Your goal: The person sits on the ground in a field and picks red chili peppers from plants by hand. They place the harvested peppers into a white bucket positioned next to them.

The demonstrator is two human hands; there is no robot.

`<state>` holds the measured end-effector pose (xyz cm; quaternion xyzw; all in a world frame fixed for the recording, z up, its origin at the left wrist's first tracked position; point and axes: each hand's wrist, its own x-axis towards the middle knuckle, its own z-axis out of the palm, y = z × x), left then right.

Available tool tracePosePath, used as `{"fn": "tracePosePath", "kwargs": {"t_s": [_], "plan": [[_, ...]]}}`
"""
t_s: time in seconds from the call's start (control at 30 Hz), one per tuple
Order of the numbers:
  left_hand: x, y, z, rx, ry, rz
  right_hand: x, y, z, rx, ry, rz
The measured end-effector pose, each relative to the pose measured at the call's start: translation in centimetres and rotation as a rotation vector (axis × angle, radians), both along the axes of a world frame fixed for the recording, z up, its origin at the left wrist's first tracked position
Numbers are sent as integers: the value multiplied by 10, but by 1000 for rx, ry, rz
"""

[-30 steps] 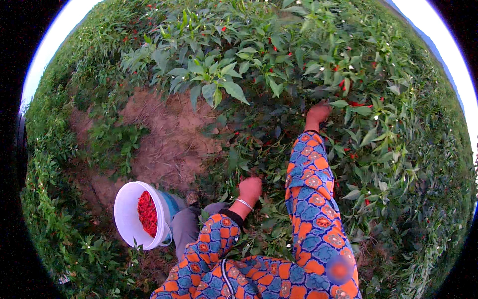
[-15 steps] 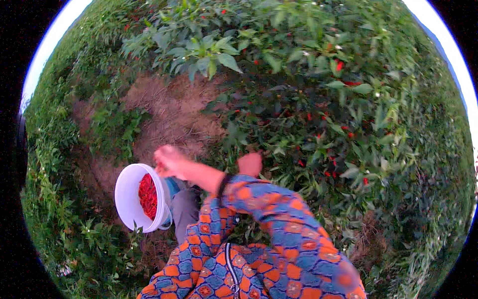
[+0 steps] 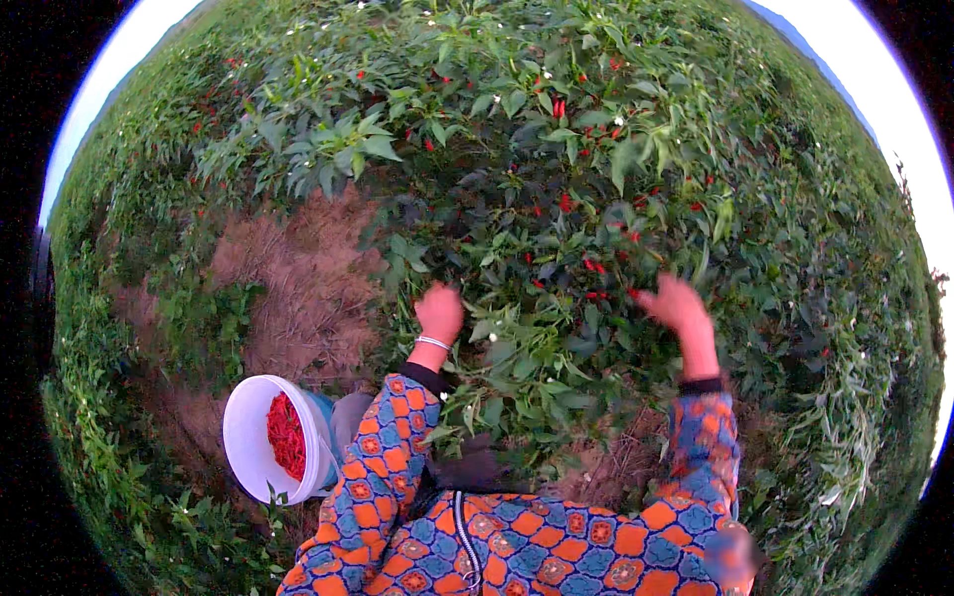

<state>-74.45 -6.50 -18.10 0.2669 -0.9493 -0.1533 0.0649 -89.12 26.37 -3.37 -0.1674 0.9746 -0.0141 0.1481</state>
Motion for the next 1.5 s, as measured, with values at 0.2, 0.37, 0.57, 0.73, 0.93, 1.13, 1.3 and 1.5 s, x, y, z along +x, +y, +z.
{"fn": "tracePosePath", "kwargs": {"t_s": [0.2,0.37,0.57,0.73,0.93,1.13,1.3,1.5], "plan": [[-15,55,142,-9,399,-446,130,-30,-134,-243,-1,-168],[27,115,128,64,-123,-771,170,-120,-157,-926,377,198],[28,108,39,41,-247,-615,174,-76,-161,-608,-240,389],[41,90,-2,-162,-111,-698,129,-97,-30,-1021,101,371],[49,103,20,-161,30,-716,2,-108,-32,-936,56,-319],[66,104,7,-85,111,-613,-8,-115,-65,-804,462,-262],[70,104,-1,-171,148,-607,-16,-109,-70,-1516,-497,-245],[70,100,-3,-148,76,-598,-13,-134,-46,-2100,-1200,-666]]}}
